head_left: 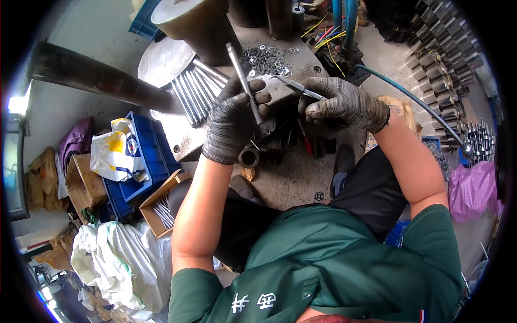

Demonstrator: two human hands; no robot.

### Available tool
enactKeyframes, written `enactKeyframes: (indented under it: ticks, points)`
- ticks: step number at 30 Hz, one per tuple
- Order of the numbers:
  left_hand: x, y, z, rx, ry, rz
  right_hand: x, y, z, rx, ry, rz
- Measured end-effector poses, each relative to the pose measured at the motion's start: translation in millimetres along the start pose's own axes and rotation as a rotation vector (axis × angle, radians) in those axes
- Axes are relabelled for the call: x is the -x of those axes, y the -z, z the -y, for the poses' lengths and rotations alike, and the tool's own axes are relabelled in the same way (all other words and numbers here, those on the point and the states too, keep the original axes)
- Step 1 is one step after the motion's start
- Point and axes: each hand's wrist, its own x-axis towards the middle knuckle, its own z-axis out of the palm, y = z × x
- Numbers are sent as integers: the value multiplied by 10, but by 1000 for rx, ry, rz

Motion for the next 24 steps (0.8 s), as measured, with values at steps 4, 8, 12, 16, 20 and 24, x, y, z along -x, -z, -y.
enactKeyframes:
  ticks: [4, 8, 12, 16, 20, 24]
  points:
    - [-97, 198, -95, -887, -79, -199, 80, -26, 175, -13, 22, -113]
    - [-242, 172, 167, -1841, -421, -303, 71, 20, 140, -93, 85, -265]
    - [-270, -28, 230, -2125, -321, -247, 65, 111, 104, -113, 120, -313]
    - [-254, -66, 237, -2273, -304, -243, 81, 135, 79, -108, 93, -315]
    - [-192, 79, 262, -2272, -328, -85, 79, 84, 74, -124, 96, -327]
    - [-53, 30, 368, -2213, -481, -8, 62, 130, 34, -97, 21, -300]
